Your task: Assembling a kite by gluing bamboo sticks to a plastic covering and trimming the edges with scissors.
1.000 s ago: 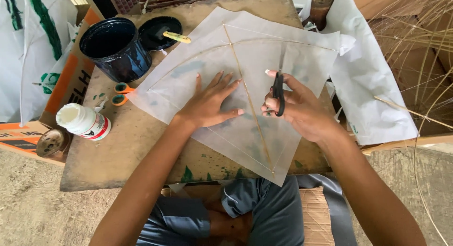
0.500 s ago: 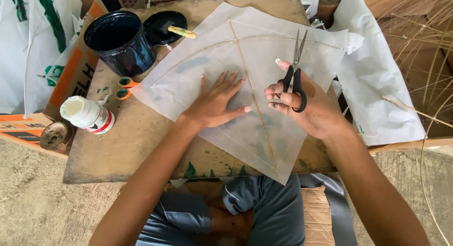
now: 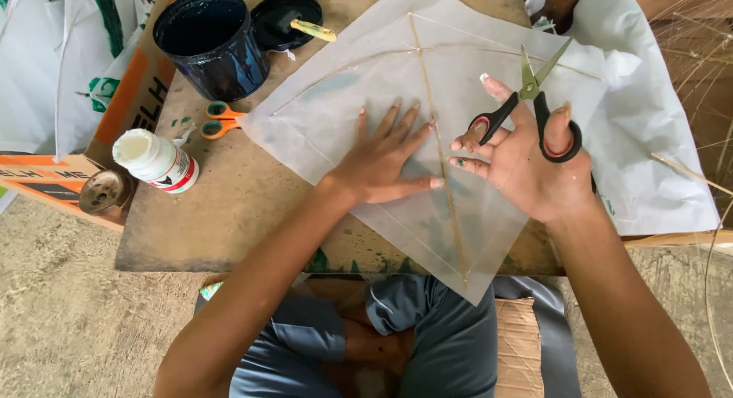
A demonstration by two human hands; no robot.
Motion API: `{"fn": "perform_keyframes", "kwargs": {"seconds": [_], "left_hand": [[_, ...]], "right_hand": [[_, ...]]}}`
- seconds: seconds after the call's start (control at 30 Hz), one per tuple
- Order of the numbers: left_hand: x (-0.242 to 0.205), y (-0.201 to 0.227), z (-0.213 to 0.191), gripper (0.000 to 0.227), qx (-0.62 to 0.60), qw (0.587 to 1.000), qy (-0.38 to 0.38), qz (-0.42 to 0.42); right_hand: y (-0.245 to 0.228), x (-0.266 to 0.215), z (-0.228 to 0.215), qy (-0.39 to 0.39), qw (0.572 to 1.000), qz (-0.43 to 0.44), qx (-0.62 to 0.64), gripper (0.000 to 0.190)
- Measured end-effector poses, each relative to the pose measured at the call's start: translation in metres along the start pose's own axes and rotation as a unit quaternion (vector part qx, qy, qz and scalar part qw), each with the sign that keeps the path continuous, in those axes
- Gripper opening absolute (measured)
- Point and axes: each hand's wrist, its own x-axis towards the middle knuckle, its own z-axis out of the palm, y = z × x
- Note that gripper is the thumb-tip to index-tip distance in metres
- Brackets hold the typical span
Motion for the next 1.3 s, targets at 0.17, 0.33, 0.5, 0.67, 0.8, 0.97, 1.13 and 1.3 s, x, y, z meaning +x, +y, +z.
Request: {"fn": "perform_keyframes", "kwargs": {"seconds": [0.17, 0.33, 0.5, 0.67, 0.8, 0.97, 1.13, 1.3], "left_hand": [[0.006, 0.007, -0.004, 0.101, 0.001, 1.000, -0.017, 0.003], [0.009, 0.008, -0.003, 0.101, 0.001, 1.000, -0.003, 0.001], [0.005, 0.011, -0.005, 0.103, -0.016, 0.999, -0.015, -0.035], [-0.001, 0.021, -0.012, 0.103, -0.025, 0.997, -0.033, -0.070], [-0.002, 0.036, -0.013, 0.108, -0.043, 0.985, -0.036, -0.163], [-0.007, 0.032, -0.014, 0.098, -0.177, 0.976, 0.019, -0.128], [-0.018, -0.019, -0.017, 0.082, -0.052, 0.997, 0.059, 0.000], [-0.026, -0.045, -0.005, 0.088, -0.015, 1.000, 0.011, -0.006]], "right_hand": [[0.007, -0.002, -0.002, -0.005, 0.997, 0.003, -0.078, 0.099], [0.006, -0.002, 0.003, -0.026, 0.995, 0.006, -0.096, 0.094], [0.006, -0.003, 0.006, 0.012, 0.981, -0.002, -0.193, 0.110], [0.007, -0.003, 0.005, 0.035, 0.971, 0.012, -0.236, 0.116], [-0.004, -0.007, 0.023, 0.090, 0.950, 0.036, -0.296, 0.110], [-0.005, -0.015, 0.008, 0.145, 0.945, 0.023, -0.291, 0.110], [-0.008, -0.020, 0.007, 0.173, 0.942, 0.029, -0.287, 0.105], [-0.004, -0.018, 0.018, 0.174, 0.932, 0.026, -0.318, 0.116]]}}
